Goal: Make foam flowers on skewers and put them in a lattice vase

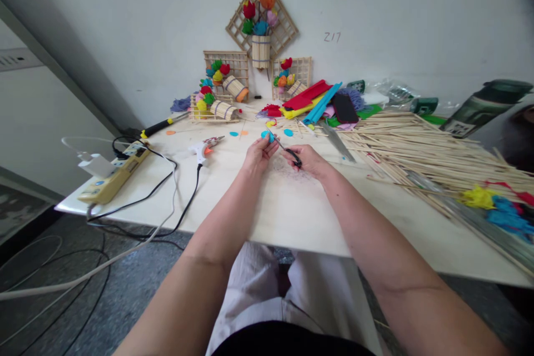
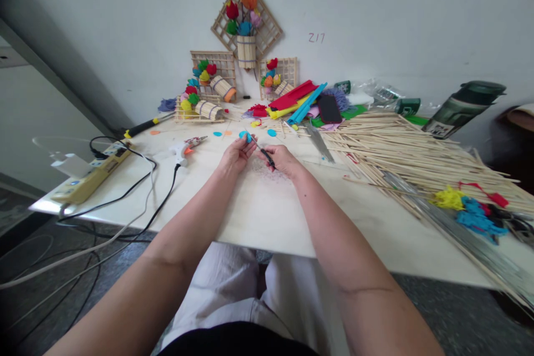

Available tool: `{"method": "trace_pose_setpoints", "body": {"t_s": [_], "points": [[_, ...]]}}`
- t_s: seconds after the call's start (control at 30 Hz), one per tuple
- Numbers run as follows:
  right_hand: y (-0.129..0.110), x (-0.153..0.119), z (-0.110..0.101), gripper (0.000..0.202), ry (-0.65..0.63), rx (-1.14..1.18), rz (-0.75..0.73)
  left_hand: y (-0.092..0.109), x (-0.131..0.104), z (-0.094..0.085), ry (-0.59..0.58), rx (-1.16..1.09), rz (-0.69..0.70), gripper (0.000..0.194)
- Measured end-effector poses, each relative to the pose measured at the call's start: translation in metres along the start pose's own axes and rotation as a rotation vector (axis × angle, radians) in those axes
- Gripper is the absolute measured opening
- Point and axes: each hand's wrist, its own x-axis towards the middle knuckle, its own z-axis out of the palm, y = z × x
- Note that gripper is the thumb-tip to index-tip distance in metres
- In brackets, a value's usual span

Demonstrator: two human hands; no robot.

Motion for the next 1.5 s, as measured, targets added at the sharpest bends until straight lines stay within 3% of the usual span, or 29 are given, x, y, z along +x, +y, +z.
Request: {"method": "trace_pose_setpoints", "body": {"t_s": [0.77, 1.5], "points": [[-0.002, -0.001, 0.003, 0.019, 0.024, 0.0, 0.032, 0.001, 0.001, -0.002, -0.013, -0.01, 0.005, 0.005], [0.001, -0.002, -0.008, 0.025, -0.047, 0.008, 0.026, 0.005, -0.003, 0.0, -0.024, 0.04, -0.016, 0.004]]}}
